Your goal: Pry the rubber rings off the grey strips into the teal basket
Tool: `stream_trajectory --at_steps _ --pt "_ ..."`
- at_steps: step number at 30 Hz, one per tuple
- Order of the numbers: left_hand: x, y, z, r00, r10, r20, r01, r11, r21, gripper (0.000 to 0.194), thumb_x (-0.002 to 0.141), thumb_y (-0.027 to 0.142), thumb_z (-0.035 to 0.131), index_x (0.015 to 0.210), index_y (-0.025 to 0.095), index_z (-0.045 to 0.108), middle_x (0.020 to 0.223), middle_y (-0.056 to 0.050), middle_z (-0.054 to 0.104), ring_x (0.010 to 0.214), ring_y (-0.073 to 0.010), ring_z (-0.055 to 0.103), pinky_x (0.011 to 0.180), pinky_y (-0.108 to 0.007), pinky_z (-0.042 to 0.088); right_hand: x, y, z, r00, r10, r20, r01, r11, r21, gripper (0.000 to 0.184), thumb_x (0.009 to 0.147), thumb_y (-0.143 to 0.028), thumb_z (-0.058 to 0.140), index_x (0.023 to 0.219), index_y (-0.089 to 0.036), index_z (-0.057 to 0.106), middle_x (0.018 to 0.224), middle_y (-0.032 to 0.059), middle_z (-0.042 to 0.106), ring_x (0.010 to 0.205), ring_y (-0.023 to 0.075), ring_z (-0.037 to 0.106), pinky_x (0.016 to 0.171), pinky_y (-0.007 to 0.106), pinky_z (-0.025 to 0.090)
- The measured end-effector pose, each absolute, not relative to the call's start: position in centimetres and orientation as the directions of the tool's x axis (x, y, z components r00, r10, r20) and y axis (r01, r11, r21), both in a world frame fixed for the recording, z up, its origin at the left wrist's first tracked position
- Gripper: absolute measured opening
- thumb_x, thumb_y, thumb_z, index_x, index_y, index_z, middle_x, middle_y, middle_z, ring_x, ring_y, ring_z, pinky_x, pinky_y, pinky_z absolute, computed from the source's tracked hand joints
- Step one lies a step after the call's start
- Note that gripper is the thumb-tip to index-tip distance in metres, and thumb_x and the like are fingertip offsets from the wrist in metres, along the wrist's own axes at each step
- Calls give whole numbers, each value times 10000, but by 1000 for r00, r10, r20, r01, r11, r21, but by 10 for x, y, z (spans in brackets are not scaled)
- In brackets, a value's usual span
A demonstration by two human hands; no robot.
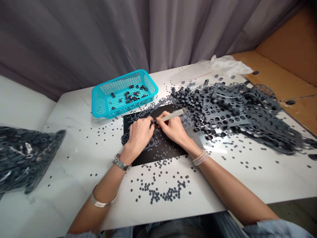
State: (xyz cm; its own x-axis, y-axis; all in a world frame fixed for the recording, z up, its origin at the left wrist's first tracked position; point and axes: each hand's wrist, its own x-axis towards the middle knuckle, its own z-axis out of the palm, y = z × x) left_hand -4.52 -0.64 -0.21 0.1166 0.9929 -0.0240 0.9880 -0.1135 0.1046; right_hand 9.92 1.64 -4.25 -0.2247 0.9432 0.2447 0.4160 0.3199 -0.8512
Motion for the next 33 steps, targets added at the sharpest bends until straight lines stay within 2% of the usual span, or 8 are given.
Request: stream_trajectory --at_steps 9,14,16,18,20,22,28,33 --pt "-46 -4 -9 129 992 2 969 -126 214 206 902 239 470 894 195 671 675 -48 633 671 -204 610 574 -297 320 92 14 -48 -274 906 322 498 420 -759 143 900 -182 465 767 -191 516 712 18 614 600 149 542 591 254 346" --pt "-66 3 4 166 986 -17 720 -109 686 98 796 245 639 785 175 707 509 45 398 490 -96 367 504 -251 255 91 14 -46 -233 928 291 497 371 -784 150 888 -202 486 741 -195 519 669 8 607 578 147 539 586 254 338" --pt "-77 7 11 64 998 -21 461 -11 888 117 771 268 688 830 169 706 533 61 355 474 -67 302 466 -225 219 92 15 -44 -210 945 251 475 323 -819 165 881 -230 507 721 -196 523 629 -4 599 562 144 537 593 255 347" --pt "-86 11 15 -11 995 -97 107 98 989 132 755 241 715 850 158 676 586 61 376 470 -43 284 433 -197 193 93 17 -44 -188 960 206 438 269 -858 191 877 -256 520 696 -196 526 593 -13 593 555 142 541 601 253 362" --pt "-91 14 17 26 973 -230 -215 230 949 129 740 188 728 818 143 635 636 49 427 472 -24 306 406 -171 186 96 18 -44 -153 974 166 369 212 -905 214 877 -292 528 687 -195 531 580 -15 598 561 141 556 605 249 381" --pt "-92 17 15 86 938 -335 -384 342 858 124 739 144 722 791 127 612 683 20 494 484 -17 351 393 -149 215 98 20 -47 -108 985 131 273 156 -949 230 880 -339 535 702 -193 541 583 -13 608 562 139 564 591 242 395" --pt "-81 17 13 160 905 -394 -519 417 746 117 740 61 680 822 95 605 886 -116 657 539 -26 452 417 -136 305 104 21 -50 -2 996 90 53 90 -995 284 873 -424 566 719 -187 537 584 -13 610 492 103 501 517 219 392" --pt "-77 13 13 194 903 -382 -654 410 636 303 610 -69 534 856 102 578 894 -150 666 638 -94 549 485 -178 336 109 18 -39 35 994 103 -41 105 -994 241 835 -387 633 751 -178 549 579 -19 609 481 96 489 484 212 380"
